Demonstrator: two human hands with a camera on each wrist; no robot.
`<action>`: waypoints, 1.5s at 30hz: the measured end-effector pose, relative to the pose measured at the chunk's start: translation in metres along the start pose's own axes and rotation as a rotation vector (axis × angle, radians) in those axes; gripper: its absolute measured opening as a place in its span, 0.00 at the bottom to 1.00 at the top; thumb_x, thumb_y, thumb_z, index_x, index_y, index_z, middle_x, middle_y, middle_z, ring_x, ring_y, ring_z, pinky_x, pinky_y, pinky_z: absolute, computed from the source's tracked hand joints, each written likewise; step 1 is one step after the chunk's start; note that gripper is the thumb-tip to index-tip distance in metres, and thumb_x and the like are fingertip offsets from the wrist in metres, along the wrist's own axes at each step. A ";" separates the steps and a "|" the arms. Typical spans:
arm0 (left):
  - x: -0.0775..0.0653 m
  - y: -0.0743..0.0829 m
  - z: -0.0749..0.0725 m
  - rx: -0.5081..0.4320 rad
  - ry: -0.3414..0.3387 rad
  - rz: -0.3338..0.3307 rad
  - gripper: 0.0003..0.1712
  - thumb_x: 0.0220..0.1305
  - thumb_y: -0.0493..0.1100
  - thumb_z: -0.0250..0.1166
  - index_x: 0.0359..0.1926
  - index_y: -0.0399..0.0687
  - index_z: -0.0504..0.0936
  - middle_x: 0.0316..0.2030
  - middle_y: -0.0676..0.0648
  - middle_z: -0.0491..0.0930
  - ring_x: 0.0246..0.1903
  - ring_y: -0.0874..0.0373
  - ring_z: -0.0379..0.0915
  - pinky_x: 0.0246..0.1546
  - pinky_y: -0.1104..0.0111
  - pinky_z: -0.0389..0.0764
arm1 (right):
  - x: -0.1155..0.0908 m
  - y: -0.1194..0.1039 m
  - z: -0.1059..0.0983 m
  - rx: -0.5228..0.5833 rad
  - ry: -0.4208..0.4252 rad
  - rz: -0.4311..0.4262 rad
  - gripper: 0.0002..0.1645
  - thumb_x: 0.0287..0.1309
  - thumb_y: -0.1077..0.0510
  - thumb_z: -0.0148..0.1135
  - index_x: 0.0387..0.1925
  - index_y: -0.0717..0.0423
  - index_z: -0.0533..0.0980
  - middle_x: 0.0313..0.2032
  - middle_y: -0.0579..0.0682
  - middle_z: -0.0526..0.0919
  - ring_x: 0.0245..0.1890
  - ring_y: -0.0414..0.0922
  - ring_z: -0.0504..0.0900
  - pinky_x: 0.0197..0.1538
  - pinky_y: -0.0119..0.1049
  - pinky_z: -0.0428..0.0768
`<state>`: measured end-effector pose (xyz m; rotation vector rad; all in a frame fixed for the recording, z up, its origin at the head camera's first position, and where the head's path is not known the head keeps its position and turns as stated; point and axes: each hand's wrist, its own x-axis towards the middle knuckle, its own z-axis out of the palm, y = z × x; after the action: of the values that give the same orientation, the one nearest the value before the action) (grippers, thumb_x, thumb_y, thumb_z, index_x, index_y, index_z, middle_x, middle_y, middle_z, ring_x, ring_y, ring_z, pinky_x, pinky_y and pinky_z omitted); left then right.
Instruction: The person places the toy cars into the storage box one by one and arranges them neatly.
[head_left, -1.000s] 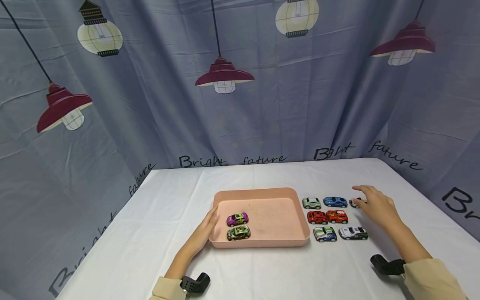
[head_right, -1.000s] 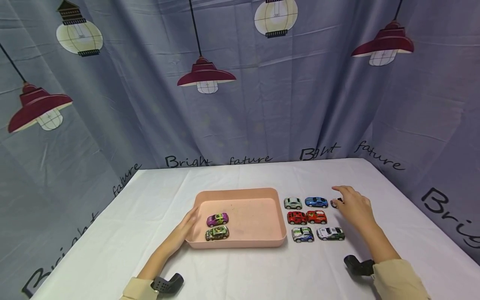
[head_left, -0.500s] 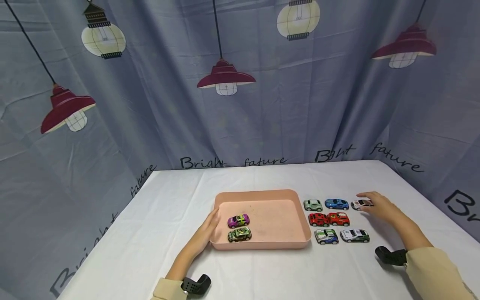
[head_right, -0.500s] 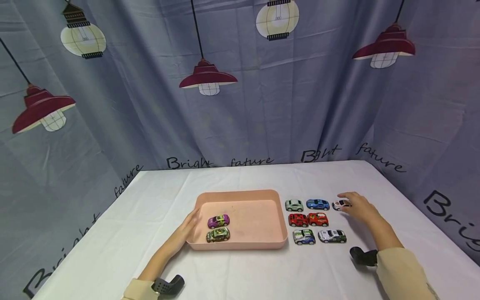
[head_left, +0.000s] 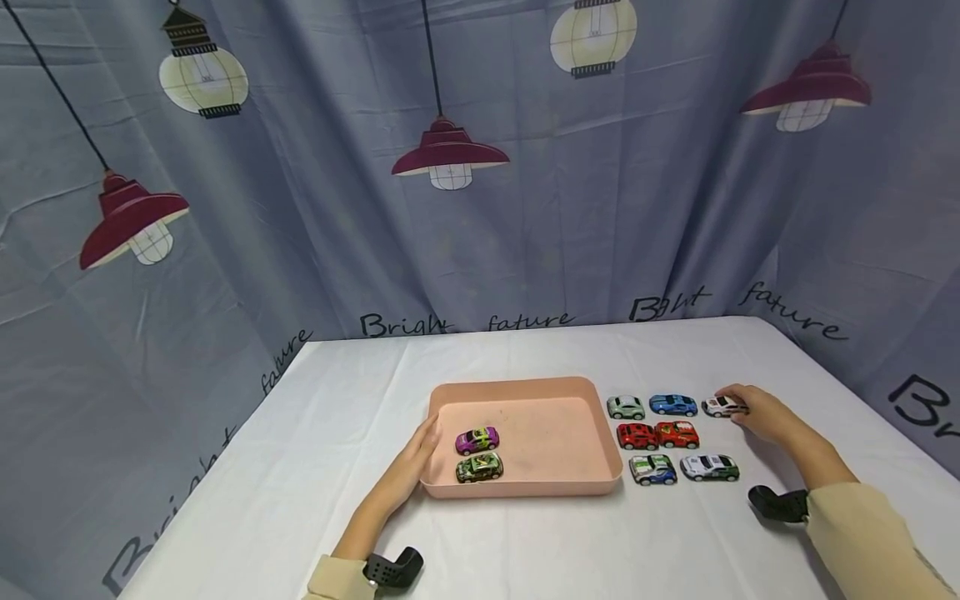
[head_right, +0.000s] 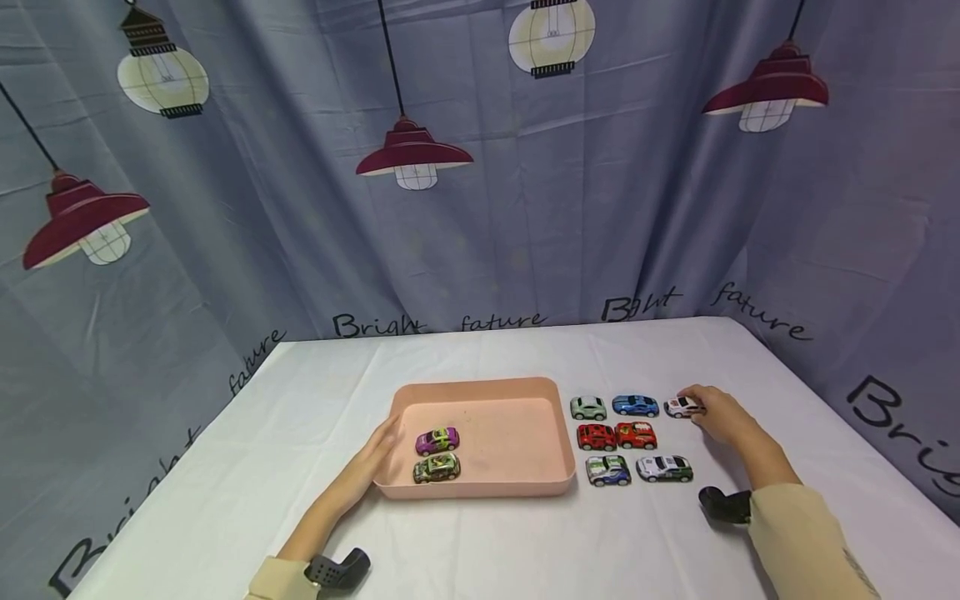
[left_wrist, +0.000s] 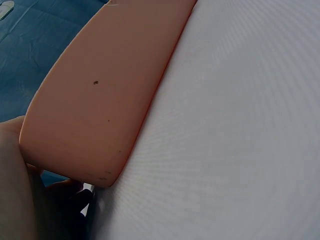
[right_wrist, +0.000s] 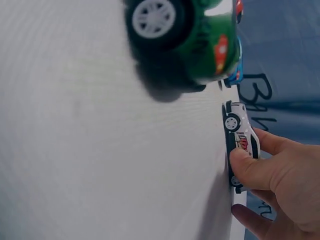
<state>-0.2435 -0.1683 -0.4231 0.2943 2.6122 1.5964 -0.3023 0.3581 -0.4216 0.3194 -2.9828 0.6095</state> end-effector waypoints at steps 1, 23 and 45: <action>-0.003 0.005 0.000 -0.002 -0.002 -0.001 0.31 0.71 0.55 0.38 0.70 0.49 0.49 0.68 0.37 0.51 0.65 0.35 0.49 0.63 0.38 0.48 | 0.000 0.000 0.001 -0.001 0.005 0.004 0.19 0.49 0.74 0.55 0.46 0.76 0.68 0.45 0.78 0.70 0.48 0.73 0.66 0.50 0.64 0.66; 0.012 -0.022 0.001 0.007 0.009 0.002 0.30 0.70 0.57 0.38 0.70 0.57 0.49 0.69 0.41 0.50 0.66 0.36 0.49 0.62 0.37 0.46 | -0.011 -0.021 -0.009 0.016 0.101 0.062 0.23 0.57 0.64 0.55 0.52 0.73 0.65 0.48 0.76 0.68 0.49 0.71 0.66 0.48 0.65 0.66; 0.010 -0.022 0.003 0.009 0.011 0.004 0.30 0.70 0.57 0.38 0.70 0.58 0.50 0.69 0.42 0.52 0.66 0.38 0.51 0.63 0.38 0.47 | -0.011 -0.117 -0.026 0.100 0.180 -0.026 0.24 0.59 0.59 0.56 0.54 0.68 0.67 0.42 0.64 0.72 0.38 0.54 0.70 0.36 0.45 0.74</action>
<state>-0.2561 -0.1735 -0.4434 0.2920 2.6298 1.5924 -0.2650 0.2649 -0.3547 0.2936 -2.7787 0.7443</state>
